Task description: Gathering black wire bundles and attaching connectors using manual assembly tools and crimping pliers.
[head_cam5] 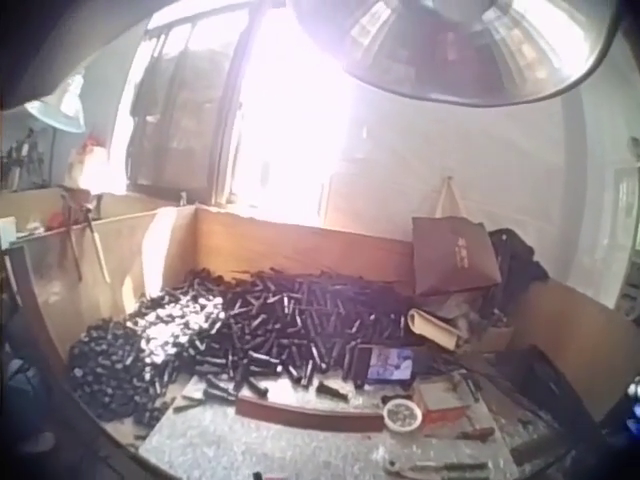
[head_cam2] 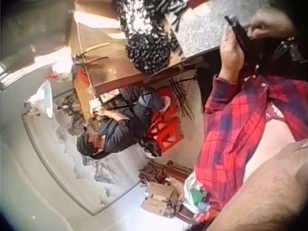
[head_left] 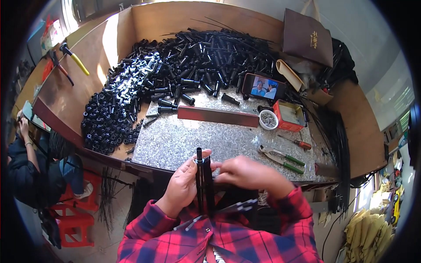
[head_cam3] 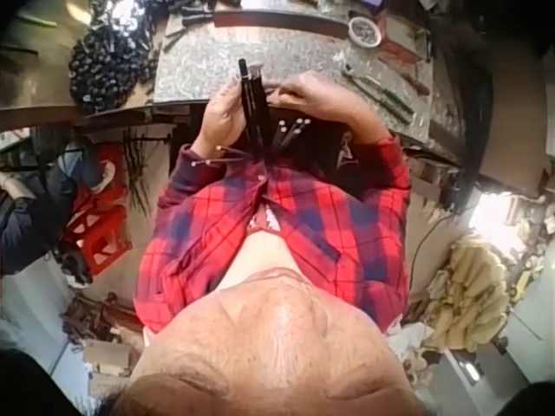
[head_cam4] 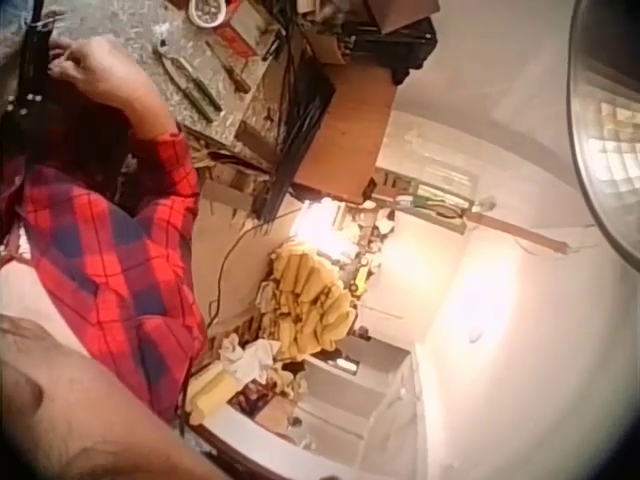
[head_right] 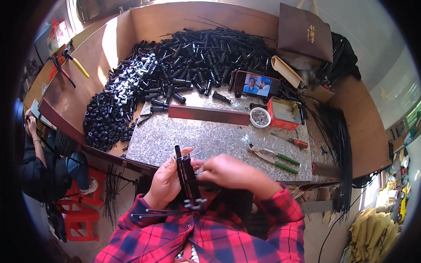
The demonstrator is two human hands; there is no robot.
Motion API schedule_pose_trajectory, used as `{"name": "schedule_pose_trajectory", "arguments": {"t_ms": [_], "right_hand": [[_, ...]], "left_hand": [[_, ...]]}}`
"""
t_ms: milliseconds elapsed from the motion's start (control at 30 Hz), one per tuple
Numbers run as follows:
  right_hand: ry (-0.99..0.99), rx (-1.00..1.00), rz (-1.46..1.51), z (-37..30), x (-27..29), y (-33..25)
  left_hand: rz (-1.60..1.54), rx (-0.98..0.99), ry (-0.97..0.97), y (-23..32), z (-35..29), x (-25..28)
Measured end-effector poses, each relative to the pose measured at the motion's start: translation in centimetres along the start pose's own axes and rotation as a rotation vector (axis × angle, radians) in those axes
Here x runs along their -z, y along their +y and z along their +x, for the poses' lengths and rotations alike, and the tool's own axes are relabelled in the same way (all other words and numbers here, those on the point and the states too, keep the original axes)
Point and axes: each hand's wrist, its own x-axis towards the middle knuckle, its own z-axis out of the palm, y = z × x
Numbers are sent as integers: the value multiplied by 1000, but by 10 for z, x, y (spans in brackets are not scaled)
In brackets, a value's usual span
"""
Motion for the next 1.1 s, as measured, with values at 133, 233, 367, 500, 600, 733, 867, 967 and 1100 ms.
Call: {"name": "schedule_pose_trajectory", "arguments": {"t_ms": [133,233,367,500,600,733,867,967,1100], "right_hand": [[304,-80,-4,16,49,21],[570,-133,-87,48,65,57],[747,-126,-399,88,77,105],[717,-235,-591,116,75,123],[621,-292,-647,123,73,132],[672,-152,-502,106,74,114],[369,-222,249,72,72,27],[170,23,319,44,75,-2],[37,98,345,33,74,-27]], "left_hand": [[-83,65,-138,-4,-2,10],[-136,41,-176,-12,-1,13],[-140,5,-169,-12,0,5],[-73,3,-140,-10,-1,6],[24,15,-66,-6,-3,-1],[89,-13,-7,-5,-5,-6],[91,-60,0,-8,-6,-1],[148,-55,-16,-9,-4,-5],[167,-70,-14,-12,-4,-7]]}}
